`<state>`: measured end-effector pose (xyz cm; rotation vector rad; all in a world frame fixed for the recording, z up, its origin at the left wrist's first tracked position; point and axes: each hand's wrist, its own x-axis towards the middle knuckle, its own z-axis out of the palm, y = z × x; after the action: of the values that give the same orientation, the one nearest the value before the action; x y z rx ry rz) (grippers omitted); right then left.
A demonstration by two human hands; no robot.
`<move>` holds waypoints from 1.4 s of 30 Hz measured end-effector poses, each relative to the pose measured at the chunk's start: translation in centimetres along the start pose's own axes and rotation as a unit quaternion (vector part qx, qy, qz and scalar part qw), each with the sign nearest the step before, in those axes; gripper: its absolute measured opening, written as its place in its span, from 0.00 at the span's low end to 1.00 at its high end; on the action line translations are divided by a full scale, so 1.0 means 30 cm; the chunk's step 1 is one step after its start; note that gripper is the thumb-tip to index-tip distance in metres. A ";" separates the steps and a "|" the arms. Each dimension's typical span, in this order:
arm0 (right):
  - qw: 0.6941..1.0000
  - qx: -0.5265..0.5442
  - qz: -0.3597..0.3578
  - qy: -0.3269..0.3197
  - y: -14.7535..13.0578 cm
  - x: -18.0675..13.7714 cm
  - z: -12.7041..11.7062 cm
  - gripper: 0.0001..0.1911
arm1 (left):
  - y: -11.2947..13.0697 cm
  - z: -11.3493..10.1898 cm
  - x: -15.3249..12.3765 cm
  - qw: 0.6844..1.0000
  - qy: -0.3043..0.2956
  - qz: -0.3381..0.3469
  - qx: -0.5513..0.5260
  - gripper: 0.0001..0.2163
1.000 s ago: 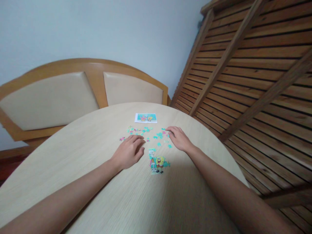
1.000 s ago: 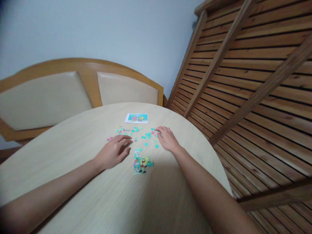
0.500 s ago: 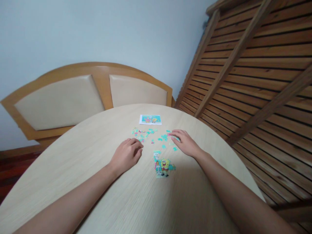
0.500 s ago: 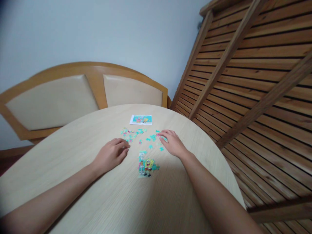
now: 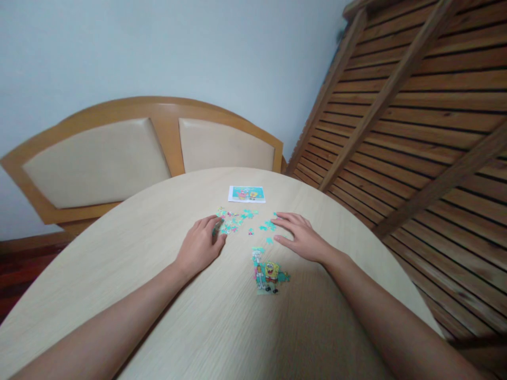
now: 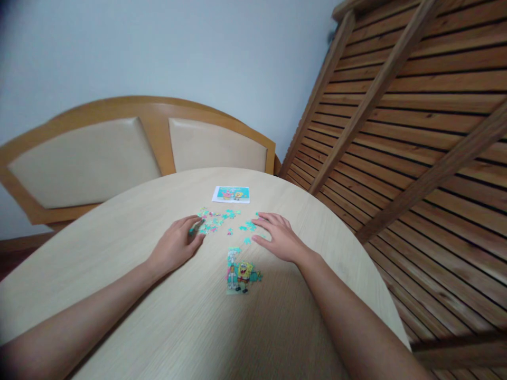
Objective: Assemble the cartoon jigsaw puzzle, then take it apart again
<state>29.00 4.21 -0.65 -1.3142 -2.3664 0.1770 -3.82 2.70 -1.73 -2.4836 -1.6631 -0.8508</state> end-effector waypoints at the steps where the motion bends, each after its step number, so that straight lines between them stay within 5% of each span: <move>1: 1.000 -0.002 0.015 0.008 0.004 0.003 0.005 0.23 | 0.001 0.003 0.000 1.000 -0.002 0.004 0.000 0.17; 7: 0.999 -0.019 0.017 0.046 -0.003 0.014 0.017 0.18 | 0.019 0.001 0.001 0.998 -0.035 0.043 -0.006 0.17; 15: 0.999 -0.021 -0.032 -0.002 -0.148 0.111 0.039 0.19 | 0.025 0.001 0.003 0.996 -0.044 0.074 -0.014 0.17; 23: 0.998 -0.042 0.051 0.002 -0.170 0.274 0.075 0.13 | 0.021 0.002 0.007 0.996 -0.054 0.071 -0.021 0.17; 36: 0.997 -0.018 0.066 0.024 -0.102 0.218 0.045 0.07 | 0.034 0.000 0.013 0.996 -0.067 0.049 -0.014 0.17; 42: 0.997 -0.005 0.071 0.013 -0.141 0.236 0.066 0.14 | 0.030 0.005 0.012 0.996 -0.068 0.054 -0.009 0.17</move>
<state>21.59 7.99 1.00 -1.4818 -2.2560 0.1892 -2.90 2.67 -1.45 -2.6705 -1.5460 -0.7034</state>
